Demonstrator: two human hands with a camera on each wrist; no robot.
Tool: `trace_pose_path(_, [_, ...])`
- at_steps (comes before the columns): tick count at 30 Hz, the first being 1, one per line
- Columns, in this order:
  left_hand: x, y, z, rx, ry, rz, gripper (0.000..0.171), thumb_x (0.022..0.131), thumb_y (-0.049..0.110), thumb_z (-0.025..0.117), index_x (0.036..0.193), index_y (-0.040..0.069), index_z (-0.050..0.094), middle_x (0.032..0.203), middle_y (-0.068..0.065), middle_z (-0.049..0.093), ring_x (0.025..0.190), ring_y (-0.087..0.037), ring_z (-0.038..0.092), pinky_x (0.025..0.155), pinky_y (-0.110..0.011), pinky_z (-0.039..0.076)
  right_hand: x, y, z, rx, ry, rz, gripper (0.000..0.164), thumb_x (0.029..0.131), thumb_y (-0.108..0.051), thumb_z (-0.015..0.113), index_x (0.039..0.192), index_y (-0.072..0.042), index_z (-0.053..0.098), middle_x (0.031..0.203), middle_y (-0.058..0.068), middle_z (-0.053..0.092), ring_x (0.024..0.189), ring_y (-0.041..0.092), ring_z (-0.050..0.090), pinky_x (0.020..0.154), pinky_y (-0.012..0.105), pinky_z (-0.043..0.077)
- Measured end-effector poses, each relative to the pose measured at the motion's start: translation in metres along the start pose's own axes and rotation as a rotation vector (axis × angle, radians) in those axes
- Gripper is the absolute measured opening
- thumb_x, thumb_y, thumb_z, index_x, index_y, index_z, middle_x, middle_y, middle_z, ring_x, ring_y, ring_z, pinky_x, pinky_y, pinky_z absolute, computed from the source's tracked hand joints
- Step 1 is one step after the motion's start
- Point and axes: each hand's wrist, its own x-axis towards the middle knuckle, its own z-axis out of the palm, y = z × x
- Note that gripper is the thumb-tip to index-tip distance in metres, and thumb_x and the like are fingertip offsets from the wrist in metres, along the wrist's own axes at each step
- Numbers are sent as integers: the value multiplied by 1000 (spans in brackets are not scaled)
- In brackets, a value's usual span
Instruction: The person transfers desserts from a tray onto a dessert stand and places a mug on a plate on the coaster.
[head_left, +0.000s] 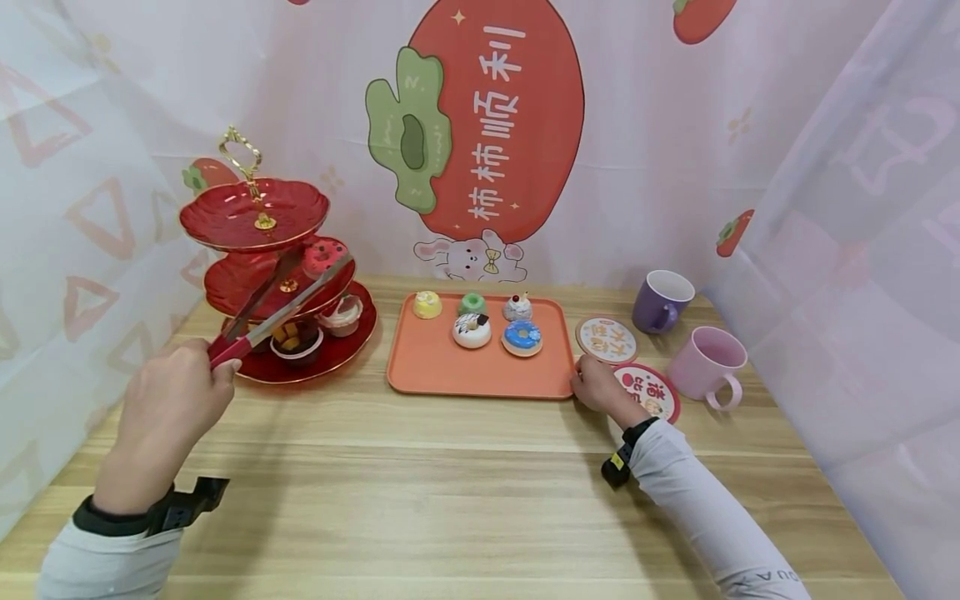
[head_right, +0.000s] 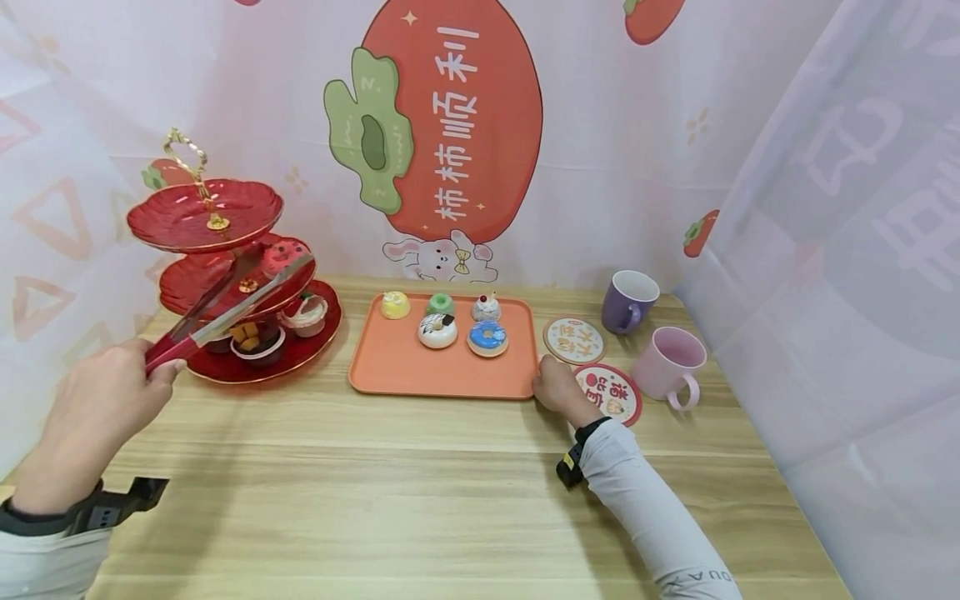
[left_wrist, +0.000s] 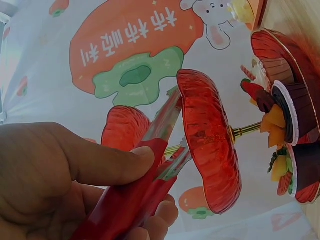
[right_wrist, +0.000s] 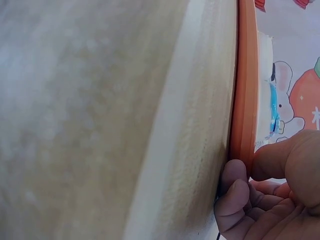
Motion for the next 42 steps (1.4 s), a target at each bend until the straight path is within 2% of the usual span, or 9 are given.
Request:
trace_pose_path(5, [0, 2, -2, 1, -26, -16, 22, 85, 9, 57, 70, -5, 49, 62, -15, 43, 52, -32, 43, 43, -38, 31, -1, -1, 0, 8, 14, -5, 10, 91, -3, 48, 94, 5, 53, 73, 10, 51, 60, 20, 50, 52, 30, 39])
trace_pose_path(12, [-1, 2, -4, -11, -49, -25, 25, 85, 10, 56, 65, -2, 49, 58, -12, 42, 50, -28, 41, 42, -34, 29, -2, 1, 2, -32, 69, -71, 5, 88, -1, 50, 84, 2, 50, 67, 8, 48, 56, 19, 47, 52, 30, 37])
trace_pose_path(19, [-3, 3, -5, -13, -54, -42, 24, 85, 11, 57, 66, -1, 48, 59, -12, 43, 51, -28, 42, 44, -35, 30, -2, 1, 1, -25, 67, -68, 5, 88, -2, 50, 85, 2, 51, 68, 8, 48, 58, 19, 48, 53, 30, 37])
trace_pose_path(26, [-5, 2, -6, -14, -41, -26, 24, 84, 10, 56, 63, 1, 48, 57, -10, 41, 49, -27, 40, 43, -34, 29, -2, 1, 1, -7, 53, -54, 5, 88, -2, 50, 87, 3, 51, 69, 8, 49, 58, 19, 48, 52, 30, 38])
trace_pose_path(37, [-7, 2, -4, -16, -33, -32, 24, 84, 11, 56, 64, 0, 49, 58, -10, 41, 49, -27, 41, 43, -34, 28, -2, 1, 1, -8, 56, -66, 5, 87, -2, 51, 83, 1, 50, 68, 8, 47, 58, 20, 47, 53, 30, 37])
trace_pose_path(42, [-9, 3, -5, -30, -38, -42, 21, 84, 11, 57, 70, -3, 51, 59, -10, 41, 50, -27, 40, 44, -34, 28, -4, 0, 1, -4, 50, -62, 5, 88, -2, 50, 86, 2, 51, 69, 8, 48, 59, 20, 48, 53, 30, 37])
